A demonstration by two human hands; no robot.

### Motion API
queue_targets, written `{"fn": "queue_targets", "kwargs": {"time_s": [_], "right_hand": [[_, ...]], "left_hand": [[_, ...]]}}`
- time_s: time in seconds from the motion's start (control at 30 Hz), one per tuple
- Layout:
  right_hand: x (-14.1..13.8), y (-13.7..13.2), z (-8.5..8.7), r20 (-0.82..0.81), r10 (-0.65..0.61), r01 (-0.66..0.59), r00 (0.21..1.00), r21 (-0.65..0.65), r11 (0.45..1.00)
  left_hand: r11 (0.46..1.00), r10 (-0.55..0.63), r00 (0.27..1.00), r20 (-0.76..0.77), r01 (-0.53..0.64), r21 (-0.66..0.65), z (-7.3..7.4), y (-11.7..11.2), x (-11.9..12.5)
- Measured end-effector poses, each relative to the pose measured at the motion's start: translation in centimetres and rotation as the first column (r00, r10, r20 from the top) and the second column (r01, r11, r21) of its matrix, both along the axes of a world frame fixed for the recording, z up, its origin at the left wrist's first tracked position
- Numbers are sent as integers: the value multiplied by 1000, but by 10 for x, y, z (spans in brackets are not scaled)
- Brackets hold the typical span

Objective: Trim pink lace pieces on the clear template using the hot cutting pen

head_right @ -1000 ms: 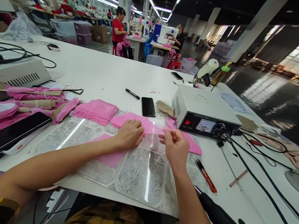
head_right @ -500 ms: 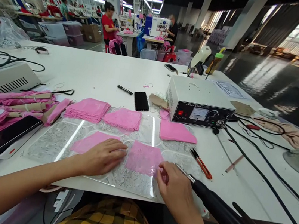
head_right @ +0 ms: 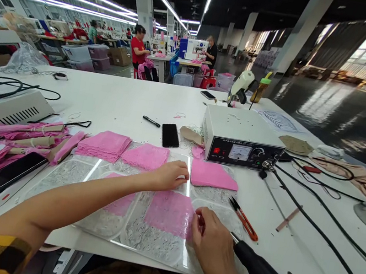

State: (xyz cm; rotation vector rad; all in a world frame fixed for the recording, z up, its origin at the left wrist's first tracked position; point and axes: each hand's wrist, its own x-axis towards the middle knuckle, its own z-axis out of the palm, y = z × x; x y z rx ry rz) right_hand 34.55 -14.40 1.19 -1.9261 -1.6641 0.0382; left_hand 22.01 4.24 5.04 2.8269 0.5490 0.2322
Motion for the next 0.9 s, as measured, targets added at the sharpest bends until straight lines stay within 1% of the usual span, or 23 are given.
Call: {"fn": "queue_targets", "kwargs": {"time_s": [0.07, 0.17, 0.23, 0.37, 0.47, 0.53, 0.63, 0.7, 0.8, 0.9], "right_hand": [[1, 2, 3, -25, -11, 12, 1000, 31, 999], [3, 5, 6, -56, -14, 18, 998, 66, 998], [4, 6, 8, -69, -5, 10, 998, 82, 997], [8, 7, 9, -85, 4, 5, 996, 98, 995], [10, 9, 10, -93, 10, -1, 996, 94, 996], [12, 10, 11, -89, 15, -6, 996, 102, 995], [14, 14, 13, -48, 10, -2, 999, 164, 987], [15, 17, 13, 12, -5, 2, 1000, 215, 977], [16, 21, 12, 121, -39, 9, 992, 246, 969], [14, 22, 8, 189, -26, -18, 982, 225, 974]], "left_hand": [[1000, 8, 1000, -28, -9, -23, -1, 9, 24], [998, 0, 995, -99, -6, -61, -5, 19, 44], [997, -11, 990, -140, 0, -81, -7, 23, 50], [994, -23, 983, -184, 2, -114, -10, 30, 53], [990, -22, 980, -200, -7, -143, -8, 33, 55], [986, -23, 979, -201, -11, -164, -5, 34, 56], [980, -35, 981, -189, -4, -200, 6, 34, 54], [974, -45, 984, -175, 4, -227, 14, 33, 48], [959, -65, 987, -149, 21, -282, 24, 28, 29], [935, -87, 986, -140, 33, -352, 27, 19, 4]]}}
